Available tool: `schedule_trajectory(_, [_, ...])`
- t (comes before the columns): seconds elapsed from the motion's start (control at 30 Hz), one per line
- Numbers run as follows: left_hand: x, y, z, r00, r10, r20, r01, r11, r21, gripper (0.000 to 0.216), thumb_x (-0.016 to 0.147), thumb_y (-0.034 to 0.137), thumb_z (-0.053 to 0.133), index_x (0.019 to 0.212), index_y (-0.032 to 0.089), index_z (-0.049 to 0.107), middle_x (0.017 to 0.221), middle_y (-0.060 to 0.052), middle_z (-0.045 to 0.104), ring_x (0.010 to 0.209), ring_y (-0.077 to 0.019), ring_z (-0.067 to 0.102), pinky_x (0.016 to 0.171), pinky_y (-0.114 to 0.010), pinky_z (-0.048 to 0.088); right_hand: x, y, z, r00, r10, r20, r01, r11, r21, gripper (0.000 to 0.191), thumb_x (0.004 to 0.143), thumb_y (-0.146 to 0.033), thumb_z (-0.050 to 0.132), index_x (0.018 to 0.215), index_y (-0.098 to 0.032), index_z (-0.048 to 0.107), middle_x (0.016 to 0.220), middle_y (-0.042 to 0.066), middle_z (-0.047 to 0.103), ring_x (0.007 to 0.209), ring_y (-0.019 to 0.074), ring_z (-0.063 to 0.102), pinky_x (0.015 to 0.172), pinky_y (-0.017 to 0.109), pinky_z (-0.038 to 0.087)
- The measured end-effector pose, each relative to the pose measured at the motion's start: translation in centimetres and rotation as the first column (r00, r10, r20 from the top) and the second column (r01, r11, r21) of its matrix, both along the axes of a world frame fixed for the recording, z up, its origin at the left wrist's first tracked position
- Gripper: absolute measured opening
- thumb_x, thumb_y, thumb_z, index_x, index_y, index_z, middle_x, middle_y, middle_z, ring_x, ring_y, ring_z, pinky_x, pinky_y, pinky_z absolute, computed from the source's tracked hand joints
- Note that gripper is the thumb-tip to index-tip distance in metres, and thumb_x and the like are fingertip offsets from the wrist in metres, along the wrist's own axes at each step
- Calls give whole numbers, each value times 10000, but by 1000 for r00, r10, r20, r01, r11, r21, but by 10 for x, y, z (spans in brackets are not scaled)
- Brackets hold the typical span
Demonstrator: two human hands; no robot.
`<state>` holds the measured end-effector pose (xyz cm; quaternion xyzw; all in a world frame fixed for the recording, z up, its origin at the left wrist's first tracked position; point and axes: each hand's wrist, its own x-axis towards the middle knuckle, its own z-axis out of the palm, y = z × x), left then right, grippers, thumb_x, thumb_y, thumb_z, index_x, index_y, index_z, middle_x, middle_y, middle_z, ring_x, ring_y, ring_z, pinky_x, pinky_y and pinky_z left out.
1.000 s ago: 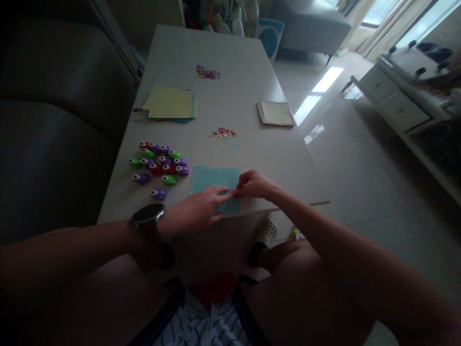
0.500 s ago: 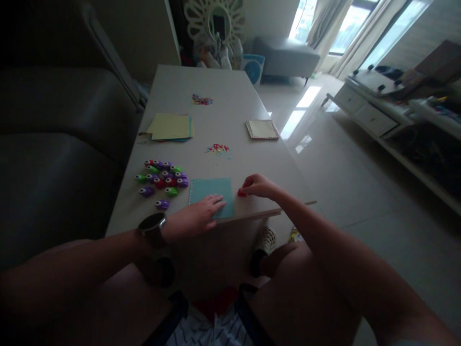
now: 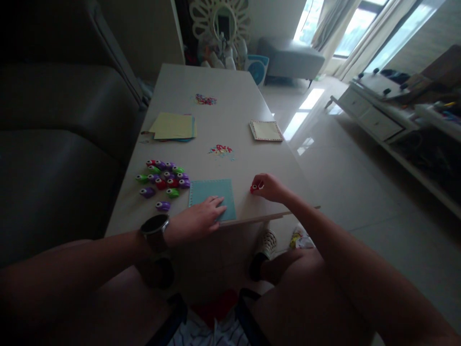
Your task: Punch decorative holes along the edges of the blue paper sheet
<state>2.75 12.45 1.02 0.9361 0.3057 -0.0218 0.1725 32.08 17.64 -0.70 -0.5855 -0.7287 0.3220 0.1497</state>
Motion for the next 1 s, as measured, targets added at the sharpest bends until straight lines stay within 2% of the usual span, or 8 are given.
schedule_trajectory(0.1, [0,1,0,1000,3,1,-3,1000,-10,286,880,189,605,1154,107,605,1306,-198,552,1265,-337,476,990,-456,493,5,0,5,999,41,33,-42,999,15,175,705,-286,728,844,-191,683,834,43,660,802,196,600,726,319,477])
schedule_trajectory(0.2, [1,1,1,1000,1,-9,-1,1000,-27,285,881,185,603,1152,96,606,1303,-209,550,1264,-342,474,993,-460,486,0,-1,10,992,109,-57,-105,992,69,195,724,-275,690,902,-203,657,932,51,671,890,208,603,794,339,475])
schedule_trajectory(0.37, [1,1,4,999,-4,-35,3,999,-33,297,881,177,595,1168,101,607,1311,-204,551,1267,-342,479,985,-460,495,-15,-3,11,971,233,-53,-235,972,-27,91,745,-192,593,823,-205,637,792,25,653,731,186,585,721,333,484])
schedule_trajectory(0.47, [1,1,3,999,-6,-36,5,1000,-29,314,879,183,601,1182,102,603,1334,-207,539,1271,-344,481,987,-464,497,-21,-3,12,983,185,14,-185,982,26,365,738,-135,583,1084,-212,670,1079,79,708,989,248,647,908,405,491])
schedule_trajectory(0.53, [1,2,2,1000,-7,-29,6,1000,-24,325,877,191,607,1189,102,601,1345,-209,533,1270,-348,482,987,-470,497,-22,-1,12,990,140,7,-140,984,112,554,737,-112,598,1274,-245,604,1344,95,631,1245,282,566,1066,465,413])
schedule_trajectory(0.6, [0,2,0,1000,-8,-28,8,1000,-17,339,876,201,615,1200,104,597,1363,-212,524,1272,-354,481,988,-476,497,-22,2,11,993,119,-24,-114,981,158,577,745,-108,605,1301,-259,583,1429,90,579,1331,278,508,1123,479,366])
schedule_trajectory(0.77, [1,1,1,1000,-12,-27,12,1000,-10,348,869,192,622,1203,99,594,1383,-221,510,1284,-358,476,997,-479,495,-14,11,3,997,80,-17,-76,981,179,329,737,-150,637,1059,-210,662,1093,82,696,1032,244,630,951,411,481])
schedule_trajectory(1.0, [-1,0,1,999,-9,-40,8,1000,-27,419,866,194,631,1266,91,564,1423,-225,485,1334,-365,453,1044,-486,472,-5,10,11,975,196,107,-199,980,17,254,674,-140,691,918,-200,661,908,43,604,803,185,580,705,294,475])
